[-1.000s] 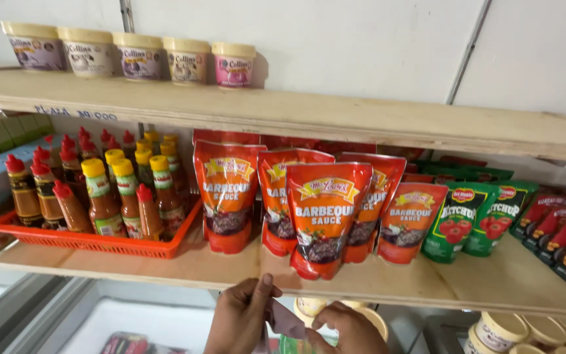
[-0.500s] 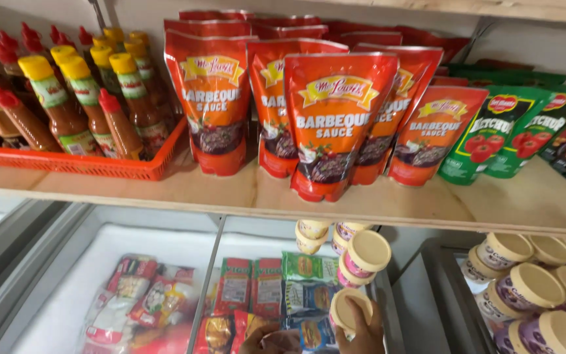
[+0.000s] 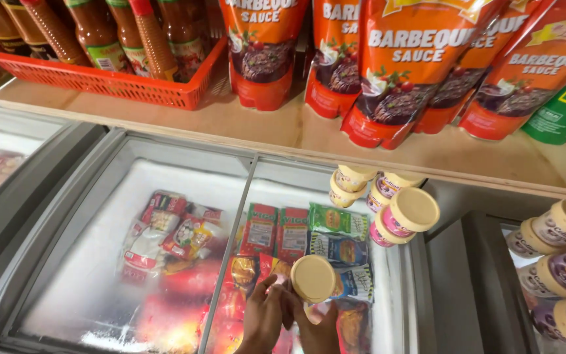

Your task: Wiping small plastic containers with a cloth and arranging them on a grocery store shelf.

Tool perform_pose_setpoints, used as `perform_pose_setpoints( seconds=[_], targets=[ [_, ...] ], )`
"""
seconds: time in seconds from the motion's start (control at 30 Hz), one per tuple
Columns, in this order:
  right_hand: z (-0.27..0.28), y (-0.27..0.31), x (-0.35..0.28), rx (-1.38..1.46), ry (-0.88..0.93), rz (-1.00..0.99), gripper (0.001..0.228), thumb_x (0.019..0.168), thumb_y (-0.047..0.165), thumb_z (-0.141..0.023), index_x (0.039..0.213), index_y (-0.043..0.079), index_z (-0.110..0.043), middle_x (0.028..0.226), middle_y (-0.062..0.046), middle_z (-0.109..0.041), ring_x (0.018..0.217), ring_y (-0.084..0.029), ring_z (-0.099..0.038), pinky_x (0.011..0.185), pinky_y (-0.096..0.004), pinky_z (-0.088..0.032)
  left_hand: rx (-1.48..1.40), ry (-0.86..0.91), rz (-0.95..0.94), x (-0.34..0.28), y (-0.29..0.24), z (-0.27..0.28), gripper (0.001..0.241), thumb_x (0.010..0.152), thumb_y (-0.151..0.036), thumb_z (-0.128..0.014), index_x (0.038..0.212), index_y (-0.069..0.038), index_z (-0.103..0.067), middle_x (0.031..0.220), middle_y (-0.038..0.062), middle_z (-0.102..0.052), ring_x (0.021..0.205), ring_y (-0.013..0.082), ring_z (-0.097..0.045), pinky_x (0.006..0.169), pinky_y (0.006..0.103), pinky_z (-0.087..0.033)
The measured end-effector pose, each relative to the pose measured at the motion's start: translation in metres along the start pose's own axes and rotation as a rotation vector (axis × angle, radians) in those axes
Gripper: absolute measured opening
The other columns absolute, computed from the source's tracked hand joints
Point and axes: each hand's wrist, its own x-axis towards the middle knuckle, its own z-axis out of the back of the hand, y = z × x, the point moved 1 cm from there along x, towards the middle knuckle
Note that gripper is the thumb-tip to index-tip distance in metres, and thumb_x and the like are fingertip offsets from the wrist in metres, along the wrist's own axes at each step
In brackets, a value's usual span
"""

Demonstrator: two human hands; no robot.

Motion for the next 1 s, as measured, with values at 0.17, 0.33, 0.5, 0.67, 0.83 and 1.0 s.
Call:
perform_pose_setpoints(
  seconds=[0.17,0.33,0.5,0.67,0.83,1.0],
  targets=[
    [0.003,-0.011,-0.015,0.608,0.585,-0.480,0.039,0.083,0.015,-0.075,0.119,0.006,-0.065,0.085,-0.006,-0.074,0.071,-0.018,-0.065,0.061,-0.035,-0.050,0.491,0.074,0.071,-0.007,0.011,0.017,0.049,0.091,-0.019,-0.053,0.139,-0.012,-0.063,0.087,0.010,-0.077,0.082,0.0229,-0.076,0.076,0.0365,-0.060],
    [0.048,0.014,-0.004,-0.291,0.513,-0.196,0.031,0.088,0.025,-0.076,0.093,-0.001,-0.059,0.072,-0.011,-0.066,0.068,-0.022,-0.067,0.066,-0.042,-0.054,0.790,0.148,-0.080,-0.017,-0.009,0.021,0.071,0.082,-0.025,-0.071,0.148,-0.015,-0.045,0.127,0.011,-0.066,0.120,0.0277,-0.062,0.103,0.0399,-0.050],
    [0.060,0.165,-0.024,-0.590,0.110,-0.136,0.033,0.086,0.036,-0.074,0.104,0.011,-0.061,0.080,-0.008,-0.073,0.079,-0.025,-0.073,0.077,-0.043,-0.057,0.944,0.297,-0.239,-0.021,-0.033,0.006,0.103,0.074,-0.031,-0.085,0.156,-0.017,-0.025,0.150,0.011,-0.046,0.142,0.0347,-0.040,0.119,0.0468,-0.031],
    [0.049,0.118,-0.002,-0.881,-0.052,0.548,0.025,0.083,0.023,-0.072,0.102,0.009,-0.064,0.098,-0.012,-0.065,0.094,-0.036,-0.065,0.077,-0.048,-0.054,0.949,0.366,-0.439,-0.020,-0.049,-0.021,0.117,0.062,-0.038,-0.096,0.155,-0.016,-0.027,0.155,0.009,-0.040,0.143,0.0379,-0.034,0.118,0.0470,-0.031],
    [0.040,0.114,-0.001,-0.944,-0.031,0.723,0.021,0.086,0.018,-0.070,0.103,0.007,-0.065,0.100,-0.013,-0.059,0.096,-0.037,-0.060,0.081,-0.047,-0.053,0.831,0.410,-0.515,-0.010,-0.040,-0.026,0.101,0.062,-0.038,-0.093,0.146,-0.019,-0.040,0.145,0.004,-0.051,0.139,0.0348,-0.044,0.114,0.0469,-0.038],
    [0.033,0.115,0.000,-0.875,-0.005,0.687,0.021,0.088,0.015,-0.067,0.108,0.007,-0.066,0.100,-0.013,-0.059,0.096,-0.036,-0.061,0.082,-0.047,-0.052,0.838,0.435,-0.462,-0.018,-0.061,-0.034,0.092,0.062,-0.039,-0.091,0.141,-0.023,-0.046,0.136,0.003,-0.055,0.133,0.0304,-0.050,0.110,0.0468,-0.041]
  ],
)
